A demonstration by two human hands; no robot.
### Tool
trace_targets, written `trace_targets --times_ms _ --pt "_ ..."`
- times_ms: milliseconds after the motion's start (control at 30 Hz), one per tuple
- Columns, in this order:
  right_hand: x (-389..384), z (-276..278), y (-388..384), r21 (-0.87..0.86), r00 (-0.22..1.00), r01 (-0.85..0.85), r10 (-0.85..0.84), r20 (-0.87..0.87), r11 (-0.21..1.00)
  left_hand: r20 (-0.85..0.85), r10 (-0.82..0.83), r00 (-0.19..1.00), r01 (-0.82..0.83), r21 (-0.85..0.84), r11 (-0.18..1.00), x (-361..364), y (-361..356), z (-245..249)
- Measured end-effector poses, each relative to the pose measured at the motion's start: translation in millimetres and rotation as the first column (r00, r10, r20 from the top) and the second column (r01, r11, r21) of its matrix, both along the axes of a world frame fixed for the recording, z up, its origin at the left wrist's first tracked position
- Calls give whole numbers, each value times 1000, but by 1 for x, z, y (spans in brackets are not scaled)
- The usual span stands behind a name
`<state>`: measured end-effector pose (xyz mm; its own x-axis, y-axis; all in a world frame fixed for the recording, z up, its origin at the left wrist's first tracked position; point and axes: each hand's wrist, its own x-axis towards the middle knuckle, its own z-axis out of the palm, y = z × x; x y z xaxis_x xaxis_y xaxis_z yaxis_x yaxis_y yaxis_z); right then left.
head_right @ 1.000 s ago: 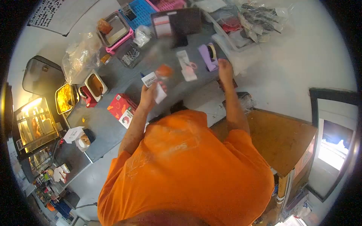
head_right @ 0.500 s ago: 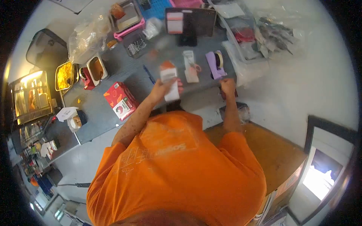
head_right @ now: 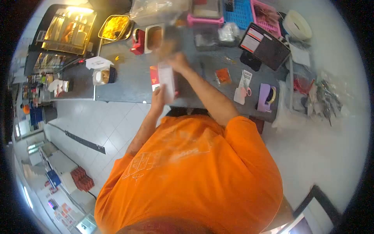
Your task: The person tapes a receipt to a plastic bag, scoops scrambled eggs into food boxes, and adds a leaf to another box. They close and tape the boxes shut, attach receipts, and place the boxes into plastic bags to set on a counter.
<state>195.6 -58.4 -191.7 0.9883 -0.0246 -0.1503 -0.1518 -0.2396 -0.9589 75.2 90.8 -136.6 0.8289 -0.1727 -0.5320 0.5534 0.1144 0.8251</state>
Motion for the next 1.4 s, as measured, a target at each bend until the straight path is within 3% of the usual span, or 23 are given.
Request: trace_targets --times_ms 100,167,233,300,433,500,567,633,700,767,800,833,867,900,967,1033,1100,1200,1267,1300,1333,1367,1400 --pt "18 -24 33 -212 998 -33 22 -54 977 -90 71 993 -67 45 997 -9 15 -16" --pt "19 -35 52 -96 915 402 -402 27 910 -88 35 995 -26 108 994 -9 16 -8" --pt "19 -40 46 -114 926 375 -366 96 920 -107 -29 994 48 174 984 -11 17 0" --pt "24 -41 31 -152 976 -216 212 -41 965 -125 -7 992 25 141 990 -14 20 -5" --pt "25 -74 -2 123 910 -319 340 -240 940 -121 -31 992 51 169 984 -11 21 -3" --pt "-17 -32 -24 -71 919 77 -43 393 994 -93 -142 986 166 347 923 -10 29 -10" --pt "-65 22 -61 27 870 312 -297 393 950 -87 -265 960 272 508 818 -10 38 -8" --pt "-121 43 -119 -245 740 593 -399 542 767 -120 -444 888 348 807 478 -8 43 5" --pt "-183 25 -185 -382 519 853 -520 678 354 156 -445 882 105 855 507 -17 57 -21" --pt "-244 29 -233 -571 412 814 -584 700 -109 215 -480 851 24 896 444 -13 59 -11" --pt "-279 4 -270 -585 403 798 -593 698 -146 204 -510 836 58 891 451 -12 58 -15" --pt "-311 -44 -315 -584 395 810 -780 486 46 370 -539 757 -57 859 509 -10 57 -18" --pt "-333 -69 -335 -520 393 822 -891 226 231 521 -547 656 -162 804 571 -8 61 -21" --pt "-340 -63 -334 -525 388 821 -894 223 225 516 -552 655 -153 806 572 -6 63 -26" --pt "-339 -36 -327 -98 387 872 -797 -463 480 536 -690 487 -21 796 604 0 66 -34" --pt "-339 -25 -315 85 456 868 -717 -526 489 465 -737 491 40 832 553 0 67 -23" --pt "-353 -48 -325 467 527 825 -733 -431 318 393 -626 673 226 697 680 3 69 -12" --pt "-373 -88 -321 694 534 706 -751 -388 143 426 -663 615 256 688 679 9 79 -20" --pt "-381 -112 -311 371 483 841 -856 -184 394 431 -681 592 263 696 668 13 83 -22" --pt "-381 -117 -307 368 485 841 -854 -188 397 435 -704 561 277 703 655 14 86 -25" --pt "-375 -116 -304 -120 397 911 -918 -8 395 397 -708 584 309 698 646 15 87 -23" --pt "-367 -108 -297 -562 383 800 -900 207 211 398 -705 587 310 694 650 15 90 -22" --pt "-361 -100 -285 -564 383 799 -899 213 206 399 -727 558 314 710 630 17 92 -22"
